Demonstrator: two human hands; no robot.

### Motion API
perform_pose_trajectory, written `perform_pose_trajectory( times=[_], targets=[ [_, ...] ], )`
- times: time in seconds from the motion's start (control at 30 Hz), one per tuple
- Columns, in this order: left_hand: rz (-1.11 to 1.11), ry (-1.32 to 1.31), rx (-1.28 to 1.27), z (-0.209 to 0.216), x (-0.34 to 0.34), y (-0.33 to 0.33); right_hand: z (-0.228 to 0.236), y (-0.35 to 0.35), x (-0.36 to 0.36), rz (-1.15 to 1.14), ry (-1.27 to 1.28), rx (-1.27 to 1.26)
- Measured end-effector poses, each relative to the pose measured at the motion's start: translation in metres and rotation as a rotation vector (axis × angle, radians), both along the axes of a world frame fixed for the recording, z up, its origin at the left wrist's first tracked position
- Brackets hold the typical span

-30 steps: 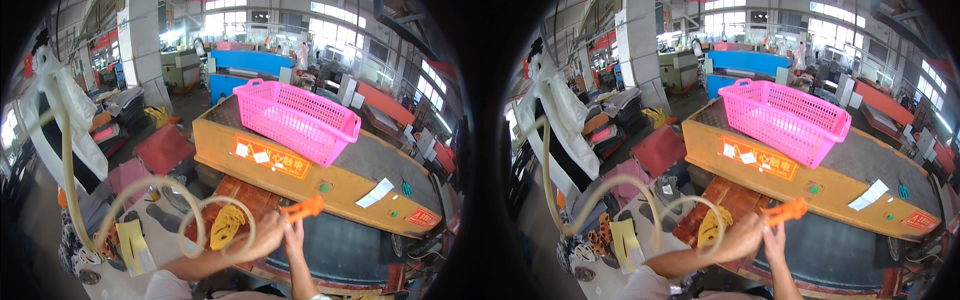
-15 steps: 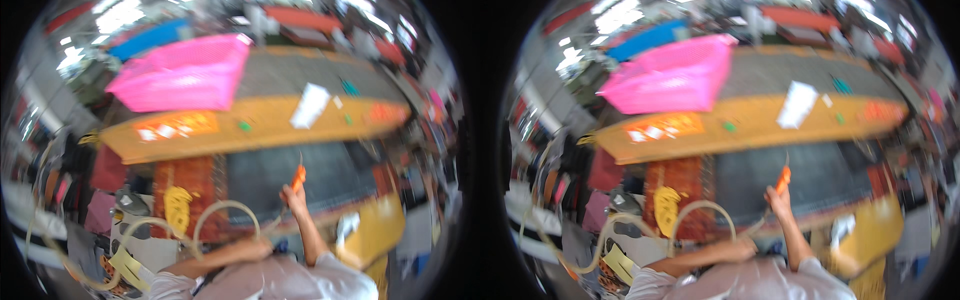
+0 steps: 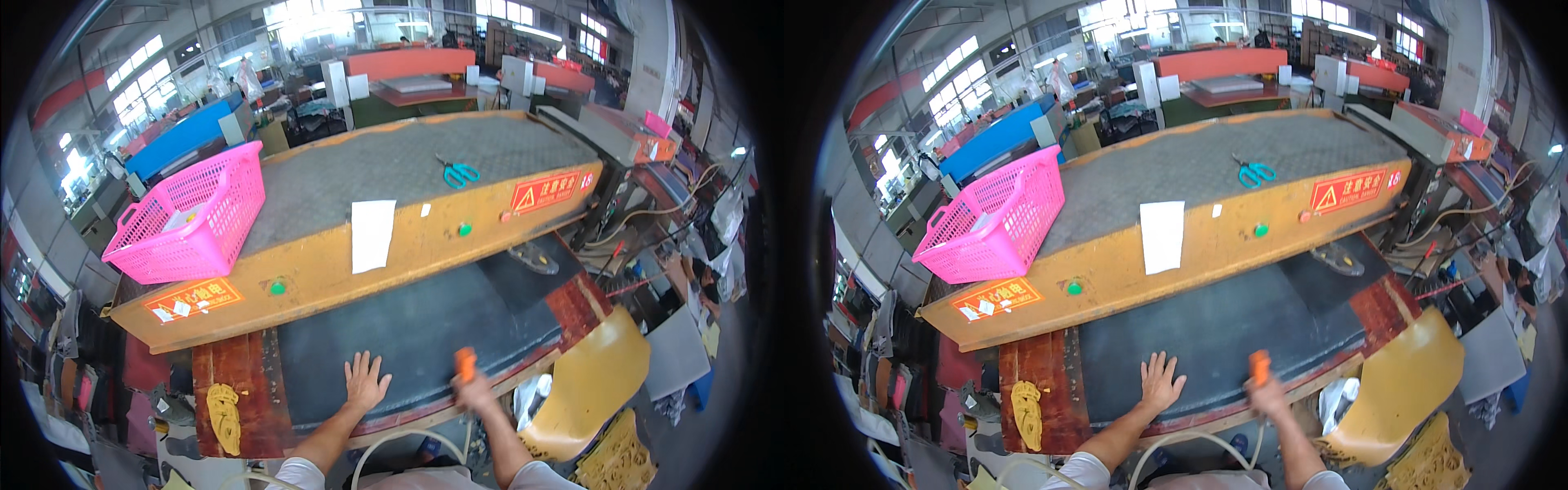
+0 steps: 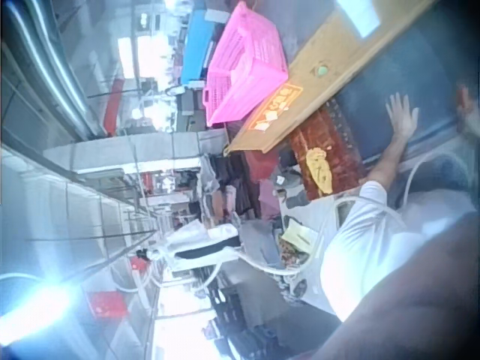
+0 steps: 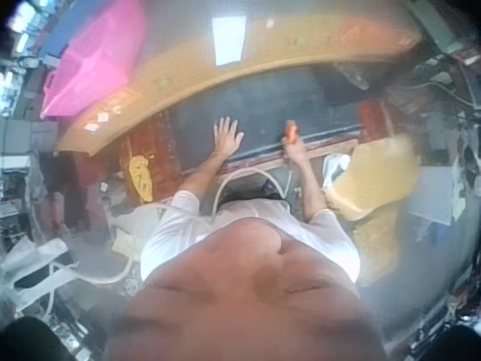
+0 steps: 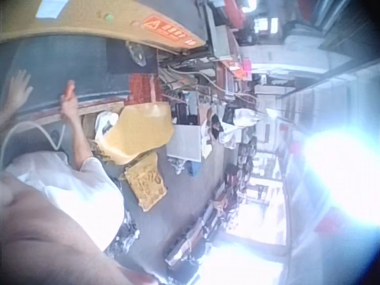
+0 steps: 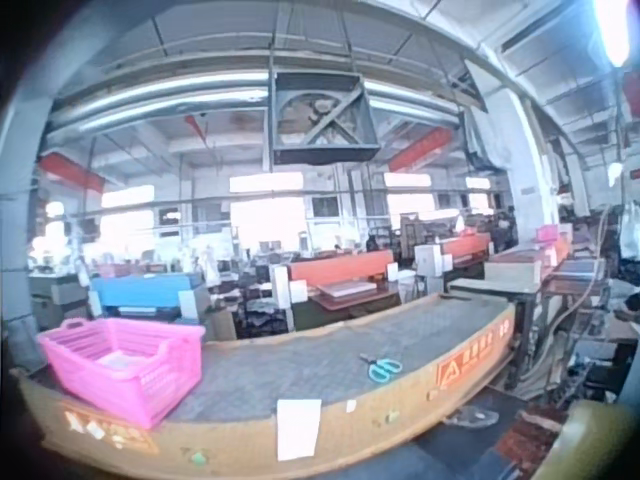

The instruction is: The person removes debris from a machine surface by hand, then uses a handheld air blower to clear remaining particles from the work area. The person also handles a white sheet and a yellow perforated sheet during the process.

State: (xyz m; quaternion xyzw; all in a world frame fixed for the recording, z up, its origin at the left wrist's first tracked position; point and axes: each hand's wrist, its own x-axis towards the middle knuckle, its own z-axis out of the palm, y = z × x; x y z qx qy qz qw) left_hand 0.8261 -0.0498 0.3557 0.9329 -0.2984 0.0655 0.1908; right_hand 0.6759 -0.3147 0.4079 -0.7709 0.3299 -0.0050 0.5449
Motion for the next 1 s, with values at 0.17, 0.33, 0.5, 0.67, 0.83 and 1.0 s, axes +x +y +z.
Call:
perform_pose_trajectory(
  times=[0.17,0.33,0.5,0.67,0.83,1.0],
  targets=[
    [0.117,-0.083,0.174,-0.015,0.024,0.027,0.009,0.044,0.020,0.506,0.044,0.161],
    [0.581,-0.029,0.170,-0.001,0.057,0.095,0.021,-0.009,0.061,0.083,0.038,0.077],
    [0.068,-0.018,0.114,-0.003,0.057,0.064,0.019,0.054,0.092,0.764,-0.113,-0.142],
    [0.393,0.060,0.199,-0.007,0.106,0.103,0.049,-0.007,0.142,0.016,0.043,-0.007],
    [0.677,0.013,0.152,-0.025,0.152,0.051,0.032,0.036,0.145,0.588,-0.068,0.177],
    [0.102,0.038,0.170,-0.008,0.114,-0.029,0.028,0.000,0.098,0.206,0.091,0.209]
  ],
)
